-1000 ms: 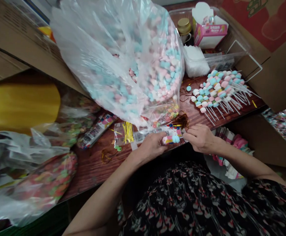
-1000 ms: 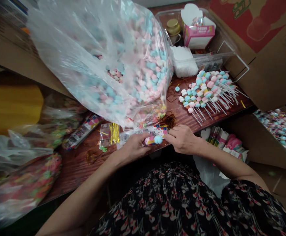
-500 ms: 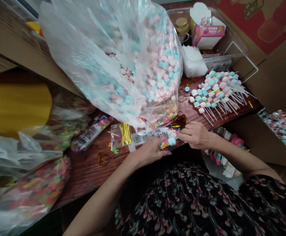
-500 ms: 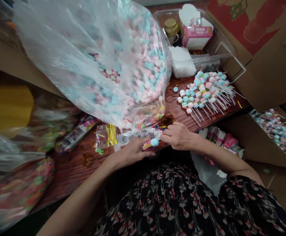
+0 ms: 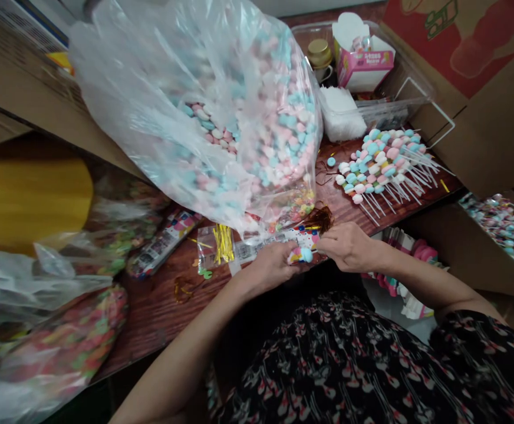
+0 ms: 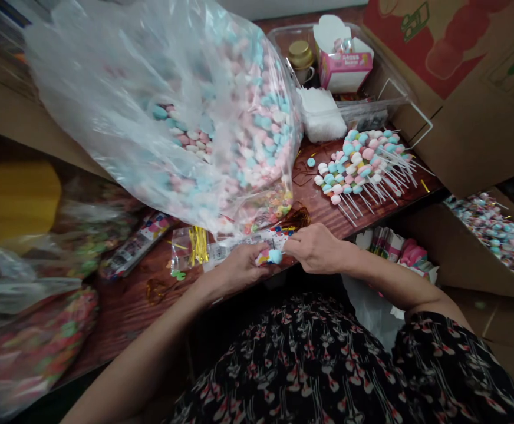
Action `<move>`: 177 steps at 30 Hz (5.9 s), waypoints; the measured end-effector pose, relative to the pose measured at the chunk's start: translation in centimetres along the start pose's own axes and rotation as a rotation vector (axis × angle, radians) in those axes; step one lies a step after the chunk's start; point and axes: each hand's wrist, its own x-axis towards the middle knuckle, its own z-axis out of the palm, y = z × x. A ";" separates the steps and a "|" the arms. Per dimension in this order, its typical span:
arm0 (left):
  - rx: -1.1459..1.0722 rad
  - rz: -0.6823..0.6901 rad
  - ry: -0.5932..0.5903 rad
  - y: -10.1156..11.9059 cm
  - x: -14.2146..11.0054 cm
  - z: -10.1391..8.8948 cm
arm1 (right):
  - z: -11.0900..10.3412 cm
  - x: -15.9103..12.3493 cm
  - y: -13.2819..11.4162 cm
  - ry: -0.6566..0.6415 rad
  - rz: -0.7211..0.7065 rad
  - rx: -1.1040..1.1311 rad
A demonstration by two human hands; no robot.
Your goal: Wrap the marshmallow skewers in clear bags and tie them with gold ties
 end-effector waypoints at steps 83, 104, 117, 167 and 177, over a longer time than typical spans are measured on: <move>-1.132 0.062 0.751 -1.5 -0.3 2.8 | 5.1 9.9 -4.5 0.835 0.448 0.806; -1.205 -0.077 0.164 -1.5 -1.7 0.1 | 5.0 6.9 -2.9 0.603 0.570 1.001; -0.794 -0.026 -0.141 -2.0 -1.6 0.5 | 2.4 4.0 0.2 0.024 -0.207 -0.108; -1.177 -0.367 0.536 -1.3 -2.7 3.7 | 1.8 6.4 13.1 -0.081 0.435 -0.375; -1.111 -0.223 0.631 0.1 1.9 3.3 | 0.8 3.2 2.8 0.465 0.434 0.350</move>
